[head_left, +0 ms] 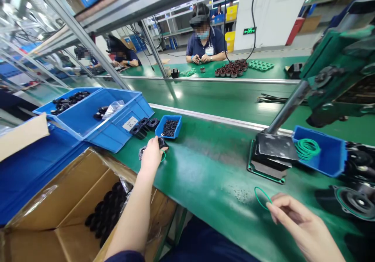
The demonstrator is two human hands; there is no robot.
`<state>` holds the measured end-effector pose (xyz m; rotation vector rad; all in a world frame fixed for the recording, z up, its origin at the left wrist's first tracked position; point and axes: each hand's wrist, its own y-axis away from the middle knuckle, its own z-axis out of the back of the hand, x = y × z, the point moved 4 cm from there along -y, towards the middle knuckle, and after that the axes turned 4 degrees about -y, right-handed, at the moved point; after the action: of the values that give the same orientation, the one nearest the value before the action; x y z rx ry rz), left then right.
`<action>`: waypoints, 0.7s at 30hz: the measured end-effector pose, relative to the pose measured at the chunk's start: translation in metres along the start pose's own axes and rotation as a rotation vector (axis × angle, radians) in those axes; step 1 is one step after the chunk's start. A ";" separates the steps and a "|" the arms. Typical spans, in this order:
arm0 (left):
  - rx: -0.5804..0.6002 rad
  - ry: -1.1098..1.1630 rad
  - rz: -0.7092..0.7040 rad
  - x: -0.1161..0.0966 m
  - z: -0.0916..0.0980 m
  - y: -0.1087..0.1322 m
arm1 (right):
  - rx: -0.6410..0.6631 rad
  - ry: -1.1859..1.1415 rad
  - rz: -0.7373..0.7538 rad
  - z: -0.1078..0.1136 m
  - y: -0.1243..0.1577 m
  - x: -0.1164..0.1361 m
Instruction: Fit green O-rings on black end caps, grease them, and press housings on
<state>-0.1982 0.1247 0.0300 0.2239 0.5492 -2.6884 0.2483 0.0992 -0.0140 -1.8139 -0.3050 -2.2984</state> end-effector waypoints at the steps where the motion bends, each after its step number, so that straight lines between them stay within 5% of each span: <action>1: 0.020 -0.005 -0.016 0.000 -0.002 0.000 | -0.002 0.010 0.005 0.002 0.001 -0.002; 5: 0.123 0.029 -0.152 -0.038 -0.012 0.032 | -0.061 0.058 0.048 0.014 0.002 -0.002; 10: 0.270 0.197 -0.576 -0.145 -0.022 0.109 | -0.144 0.221 0.157 0.022 -0.002 0.013; 14: 0.396 0.271 -0.719 -0.215 -0.025 0.150 | -0.185 0.409 0.384 0.022 -0.002 0.034; 17: 0.419 0.437 -0.717 -0.233 -0.023 0.151 | -0.102 0.481 0.502 0.020 0.001 0.042; 21: 0.435 0.665 -0.720 -0.225 -0.024 0.133 | 0.016 0.566 0.544 0.019 0.001 0.040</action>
<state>0.0625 0.0979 0.0143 1.2899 0.2176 -3.3844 0.2574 0.1021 0.0289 -0.9902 0.2311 -2.2490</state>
